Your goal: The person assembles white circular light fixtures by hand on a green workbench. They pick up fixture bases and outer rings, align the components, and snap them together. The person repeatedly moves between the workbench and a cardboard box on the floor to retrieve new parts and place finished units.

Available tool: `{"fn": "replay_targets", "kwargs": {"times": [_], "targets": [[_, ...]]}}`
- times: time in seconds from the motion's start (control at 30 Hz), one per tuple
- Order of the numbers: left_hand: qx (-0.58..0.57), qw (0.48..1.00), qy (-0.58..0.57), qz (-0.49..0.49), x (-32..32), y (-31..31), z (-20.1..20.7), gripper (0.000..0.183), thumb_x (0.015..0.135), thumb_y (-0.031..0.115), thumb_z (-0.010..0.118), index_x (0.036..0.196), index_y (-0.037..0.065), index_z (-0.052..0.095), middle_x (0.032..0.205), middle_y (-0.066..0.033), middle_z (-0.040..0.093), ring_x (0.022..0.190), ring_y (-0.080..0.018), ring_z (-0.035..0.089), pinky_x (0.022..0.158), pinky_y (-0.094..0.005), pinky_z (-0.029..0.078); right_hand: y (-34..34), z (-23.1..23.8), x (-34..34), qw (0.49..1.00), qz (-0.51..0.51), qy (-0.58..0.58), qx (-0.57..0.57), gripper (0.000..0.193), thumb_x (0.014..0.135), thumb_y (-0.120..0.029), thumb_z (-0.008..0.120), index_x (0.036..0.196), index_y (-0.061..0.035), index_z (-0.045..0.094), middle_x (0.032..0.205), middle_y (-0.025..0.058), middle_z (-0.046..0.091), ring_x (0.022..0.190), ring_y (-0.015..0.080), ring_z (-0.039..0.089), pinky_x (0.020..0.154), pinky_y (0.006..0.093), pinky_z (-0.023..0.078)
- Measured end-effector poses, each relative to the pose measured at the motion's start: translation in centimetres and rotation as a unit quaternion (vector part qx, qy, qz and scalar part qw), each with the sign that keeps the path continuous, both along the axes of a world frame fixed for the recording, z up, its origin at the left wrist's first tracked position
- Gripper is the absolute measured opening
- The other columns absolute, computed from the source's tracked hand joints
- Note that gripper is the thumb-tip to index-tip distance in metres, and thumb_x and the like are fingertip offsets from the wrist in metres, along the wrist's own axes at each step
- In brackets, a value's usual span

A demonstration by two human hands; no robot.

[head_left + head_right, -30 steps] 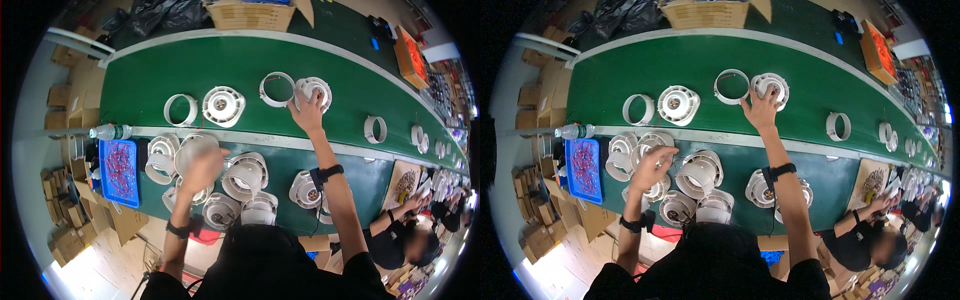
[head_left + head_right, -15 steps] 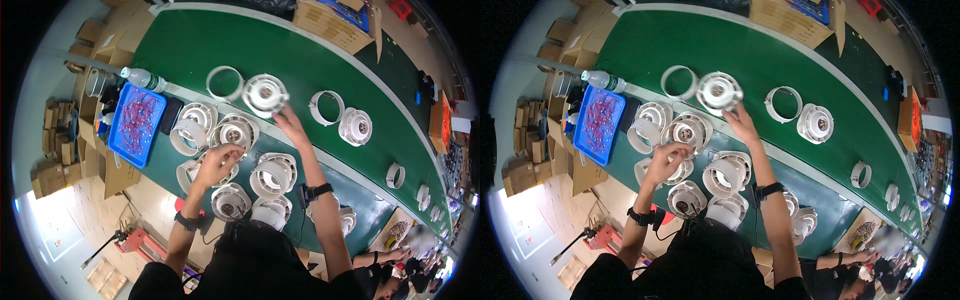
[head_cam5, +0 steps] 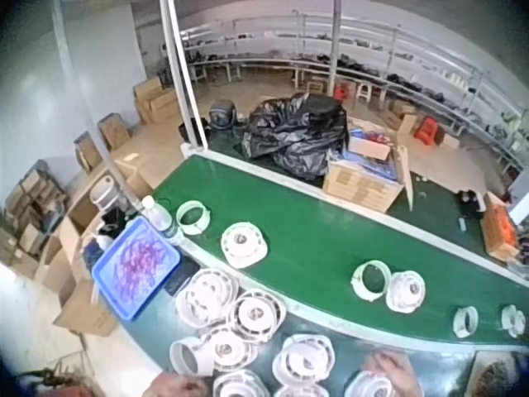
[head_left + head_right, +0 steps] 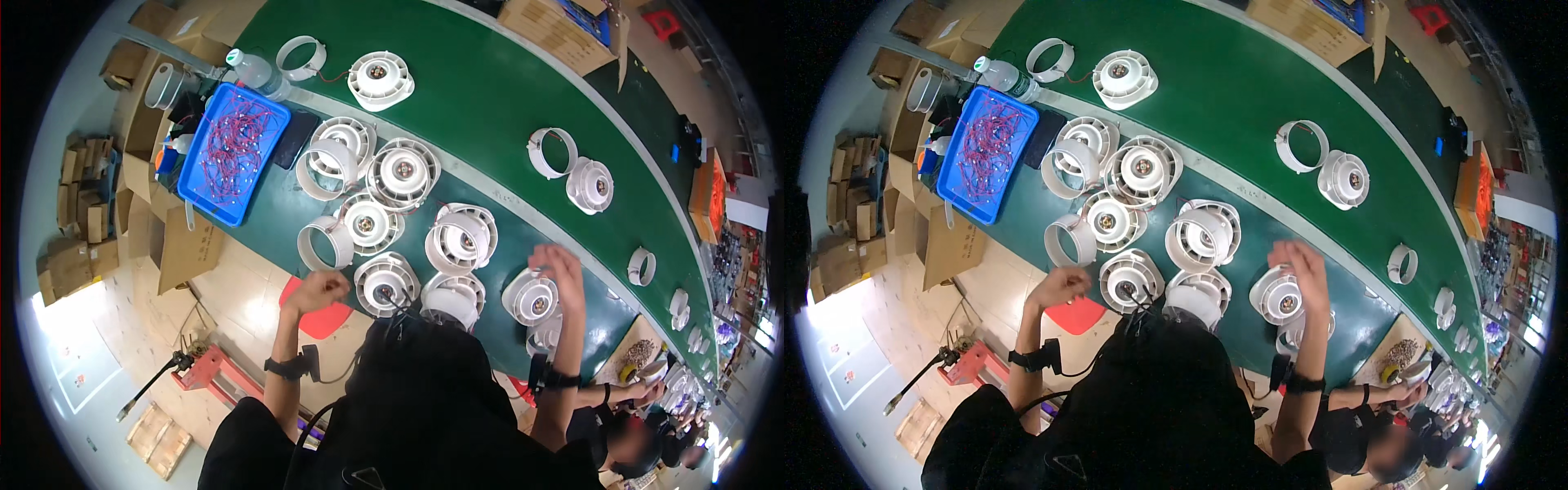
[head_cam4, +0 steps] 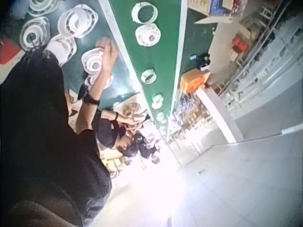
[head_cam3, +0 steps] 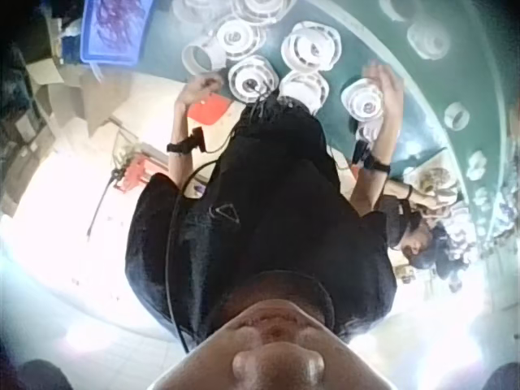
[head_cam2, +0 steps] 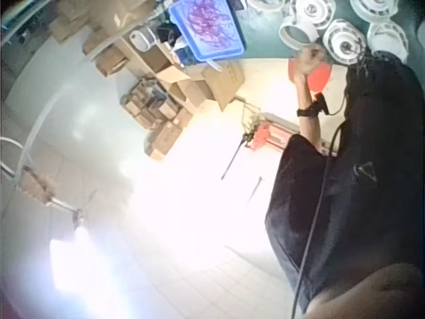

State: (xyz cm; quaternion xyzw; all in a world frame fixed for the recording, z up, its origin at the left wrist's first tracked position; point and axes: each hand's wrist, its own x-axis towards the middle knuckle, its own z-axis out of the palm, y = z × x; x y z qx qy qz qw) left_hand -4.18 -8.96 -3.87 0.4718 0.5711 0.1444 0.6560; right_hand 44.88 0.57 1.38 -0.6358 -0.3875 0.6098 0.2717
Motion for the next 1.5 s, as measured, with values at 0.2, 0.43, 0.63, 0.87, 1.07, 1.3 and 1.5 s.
{"fn": "replay_targets", "kwargs": {"times": [0.2,0.43,0.63,0.87,1.07,1.3,1.5], "targets": [[-0.115,0.967,0.175,-0.144,2.7,-1.2,-0.8,0.023,0.086,0.023,0.064,0.087,0.000,0.067,0.073,-0.0089,0.068,0.063,-0.0146,0.064,0.058,-0.0293,0.051,-14.6,-3.3,0.8,0.987,0.094,-0.001,-0.132,0.045,0.096,-0.030,0.056,0.133,-0.0054,0.046,0.098,0.0137,0.066,0.082,0.0174,0.065,0.063,0.0293,0.054],[-0.093,0.979,0.120,-0.133,4.5,-1.6,-4.4,0.040,0.081,0.031,0.062,0.104,-0.001,0.063,0.081,-0.0189,0.068,0.080,-0.0322,0.067,0.075,-0.0405,0.051,-17.5,-4.8,-8.3,0.985,0.077,-0.062,-0.145,0.096,0.082,-0.045,0.070,0.149,-0.0115,0.012,0.107,0.0210,0.062,0.081,0.0252,0.067,0.057,0.0332,0.057],[0.059,0.968,0.120,-0.213,4.6,-1.1,-7.7,0.044,0.079,0.029,0.063,0.113,0.002,0.059,0.098,-0.0209,0.066,0.094,-0.0363,0.064,0.083,-0.0432,0.048,-17.3,-6.5,-8.3,0.992,0.003,-0.080,-0.094,0.088,0.084,-0.038,0.068,0.148,-0.0104,0.015,0.112,0.0222,0.060,0.077,0.0301,0.067,0.054,0.0375,0.061],[0.053,0.966,0.100,-0.231,7.8,-0.2,-8.0,0.045,0.086,0.033,0.066,0.111,-0.001,0.053,0.094,-0.0172,0.068,0.084,-0.0278,0.066,0.075,-0.0378,0.051,-18.6,-7.9,-5.6,0.981,-0.174,-0.029,-0.079,0.067,0.087,-0.027,0.063,0.142,-0.0032,0.034,0.119,0.0231,0.057,0.082,0.0296,0.069,0.057,0.0386,0.062],[0.027,0.987,0.012,-0.160,8.9,0.7,-8.9,0.044,0.089,0.023,0.066,0.114,-0.005,0.044,0.086,-0.0167,0.068,0.071,-0.0197,0.069,0.060,-0.0306,0.053,-17.3,-11.9,-5.5,0.961,-0.273,-0.015,-0.052,0.058,0.086,-0.026,0.063,0.130,0.0070,0.046,0.115,0.0213,0.060,0.085,0.0270,0.069,0.060,0.0379,0.063],[-0.025,0.990,-0.131,-0.044,11.3,-0.2,-10.1,0.050,0.090,0.017,0.066,0.122,-0.007,0.036,0.090,-0.0213,0.065,0.080,-0.0247,0.068,0.072,-0.0339,0.059,-17.0,-10.5,-3.3,0.935,-0.309,0.149,-0.093,0.082,0.081,-0.023,0.071,0.144,-0.0029,0.021,0.124,0.0223,0.052,0.094,0.0367,0.065,0.070,0.0447,0.062],[-0.107,0.986,-0.089,-0.095,7.3,-1.4,-9.1,0.036,0.092,0.019,0.063,0.116,-0.003,0.048,0.096,-0.0180,0.065,0.091,-0.0236,0.067,0.078,-0.0336,0.058,-21.5,-5.7,-3.9,0.959,-0.266,-0.019,-0.099,0.076,0.084,-0.027,0.068,0.146,-0.0073,0.027,0.128,0.0225,0.051,0.100,0.0326,0.062,0.075,0.0470,0.059]]}}
